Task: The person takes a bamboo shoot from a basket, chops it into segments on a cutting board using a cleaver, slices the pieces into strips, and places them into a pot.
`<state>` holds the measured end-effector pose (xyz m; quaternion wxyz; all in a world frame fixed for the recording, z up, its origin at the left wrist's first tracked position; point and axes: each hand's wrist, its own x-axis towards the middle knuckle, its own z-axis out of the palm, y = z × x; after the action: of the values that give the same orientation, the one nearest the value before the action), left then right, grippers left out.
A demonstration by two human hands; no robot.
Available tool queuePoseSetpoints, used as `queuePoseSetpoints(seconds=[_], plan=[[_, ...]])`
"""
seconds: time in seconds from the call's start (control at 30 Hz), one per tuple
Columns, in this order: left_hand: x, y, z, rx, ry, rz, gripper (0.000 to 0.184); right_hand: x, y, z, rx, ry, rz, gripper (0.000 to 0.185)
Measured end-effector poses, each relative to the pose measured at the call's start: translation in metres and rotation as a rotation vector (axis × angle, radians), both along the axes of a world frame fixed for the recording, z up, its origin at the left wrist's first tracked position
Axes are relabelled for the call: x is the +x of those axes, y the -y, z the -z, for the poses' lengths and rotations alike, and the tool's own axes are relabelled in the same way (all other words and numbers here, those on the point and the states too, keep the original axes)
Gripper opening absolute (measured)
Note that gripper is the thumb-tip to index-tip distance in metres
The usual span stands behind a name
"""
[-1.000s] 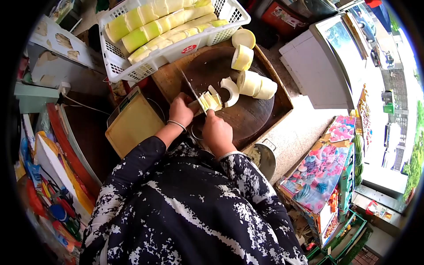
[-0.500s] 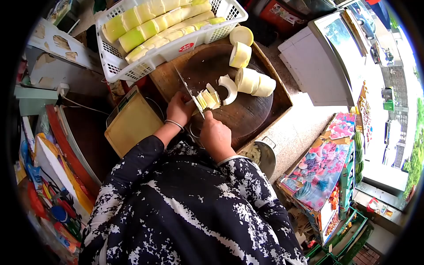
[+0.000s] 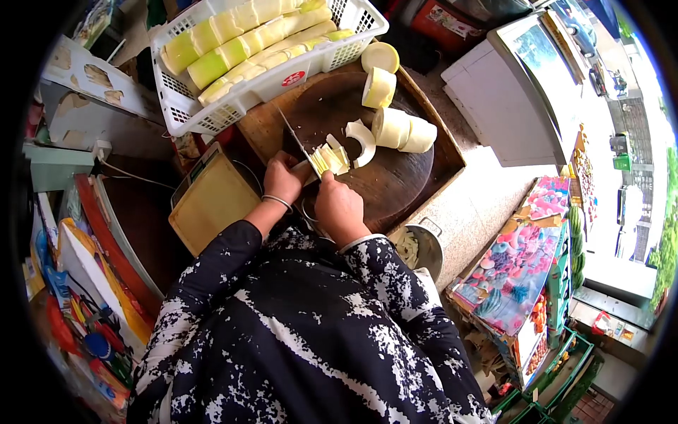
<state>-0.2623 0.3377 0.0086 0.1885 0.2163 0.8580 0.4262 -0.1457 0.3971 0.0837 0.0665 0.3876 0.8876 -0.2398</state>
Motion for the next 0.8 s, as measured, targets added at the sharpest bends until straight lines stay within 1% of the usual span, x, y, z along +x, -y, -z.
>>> queuePoseSetpoints(seconds=[0.07,0.17,0.3,0.37,0.4,0.47,0.5,0.57,0.6,0.67,0.8], plan=[[-0.002,-0.003,-0.006,-0.014,0.002,-0.032,0.032,0.004,0.000,-0.006,0.020,-0.051,0.005,0.016],[0.000,-0.002,-0.009,-0.042,0.064,-0.074,0.030,0.009,0.005,-0.017,-0.008,-0.059,-0.004,0.017],[0.000,-0.002,-0.011,-0.038,0.114,-0.067,0.030,0.010,0.007,-0.019,-0.037,-0.023,0.001,0.018],[0.000,-0.004,-0.005,0.022,-0.021,-0.097,0.030,0.010,0.007,-0.018,-0.031,-0.046,0.013,0.018],[-0.001,-0.003,-0.002,0.020,-0.021,-0.097,0.030,0.011,0.007,-0.019,-0.033,-0.046,0.013,0.018],[-0.002,-0.003,-0.015,0.003,0.087,-0.067,0.030,0.011,0.009,-0.020,-0.053,-0.006,0.015,0.017],[-0.003,-0.003,-0.019,-0.003,0.088,-0.067,0.030,0.012,0.009,-0.020,-0.059,-0.005,0.016,0.017],[-0.003,-0.003,-0.022,-0.039,0.172,-0.035,0.030,0.012,0.008,-0.020,-0.062,-0.019,0.008,0.016],[-0.002,-0.002,-0.017,-0.042,0.174,-0.031,0.030,0.012,0.006,-0.017,-0.065,-0.017,0.012,0.016],[0.000,0.000,-0.008,-0.009,0.056,-0.010,0.030,0.008,0.000,-0.006,-0.054,-0.039,-0.012,0.016],[0.001,0.004,-0.007,0.041,0.006,0.005,0.029,0.006,0.000,-0.004,0.019,-0.074,-0.031,0.012]])
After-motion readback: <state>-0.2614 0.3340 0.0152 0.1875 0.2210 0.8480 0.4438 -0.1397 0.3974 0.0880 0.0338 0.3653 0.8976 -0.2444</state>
